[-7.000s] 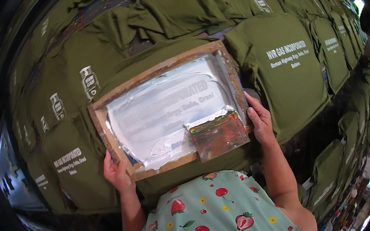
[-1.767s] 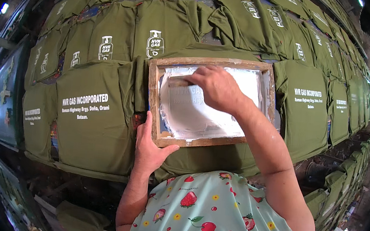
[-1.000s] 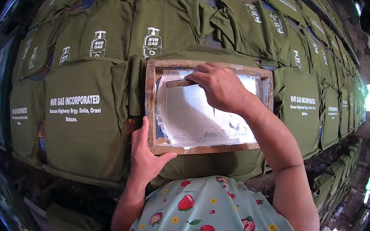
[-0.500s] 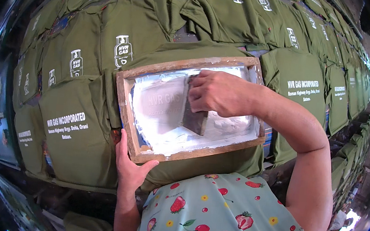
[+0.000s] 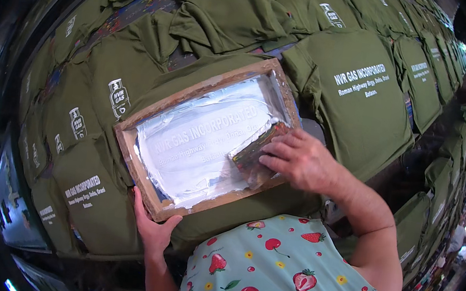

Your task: The person holds a wooden frame with a plastic sheet and uses a small rectangular tool to spread a white paste-like substance evenly across the surface. The person repeatedly lifts and repositions the frame while continuing to spread the material.

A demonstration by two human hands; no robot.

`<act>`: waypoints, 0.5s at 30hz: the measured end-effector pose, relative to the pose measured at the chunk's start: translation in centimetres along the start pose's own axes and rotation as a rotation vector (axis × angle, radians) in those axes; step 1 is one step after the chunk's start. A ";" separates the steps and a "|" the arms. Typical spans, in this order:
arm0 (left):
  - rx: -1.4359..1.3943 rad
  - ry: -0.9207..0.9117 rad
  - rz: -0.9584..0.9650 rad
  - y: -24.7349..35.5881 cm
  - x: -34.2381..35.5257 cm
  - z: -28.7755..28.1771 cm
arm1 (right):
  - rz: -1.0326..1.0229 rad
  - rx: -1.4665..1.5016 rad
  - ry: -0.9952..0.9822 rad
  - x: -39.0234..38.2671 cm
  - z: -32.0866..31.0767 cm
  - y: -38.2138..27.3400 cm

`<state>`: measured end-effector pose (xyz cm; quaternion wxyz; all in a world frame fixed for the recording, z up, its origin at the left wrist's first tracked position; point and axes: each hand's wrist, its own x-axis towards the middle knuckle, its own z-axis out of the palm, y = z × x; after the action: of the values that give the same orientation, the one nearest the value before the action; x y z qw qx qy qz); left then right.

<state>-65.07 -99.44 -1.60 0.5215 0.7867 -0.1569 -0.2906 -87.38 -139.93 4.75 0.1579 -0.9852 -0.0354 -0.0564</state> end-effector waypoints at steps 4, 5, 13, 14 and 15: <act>0.006 -0.007 0.021 -0.1 0.1 -0.2 | 0.037 -0.029 0.055 -0.6 0.7 -2.8; 0.137 0.012 0.045 -0.1 0.1 -0.3 | 0.032 -0.008 0.051 -0.3 0.3 -3.0; 0.368 0.035 0.207 0.7 0.3 -1.0 | -0.088 0.124 -0.152 9.8 -0.6 -2.7; 0.349 0.026 0.202 0.8 0.4 -1.0 | -0.107 0.137 -0.140 11.6 0.1 -3.2; 0.377 0.022 0.202 0.9 0.4 -1.1 | -0.094 0.124 -0.153 13.6 1.2 -3.8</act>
<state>-64.05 -99.21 -0.57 0.3932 0.8538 -0.2809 -0.1938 -74.13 -135.29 6.47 0.2127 -0.9722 -0.0972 0.0139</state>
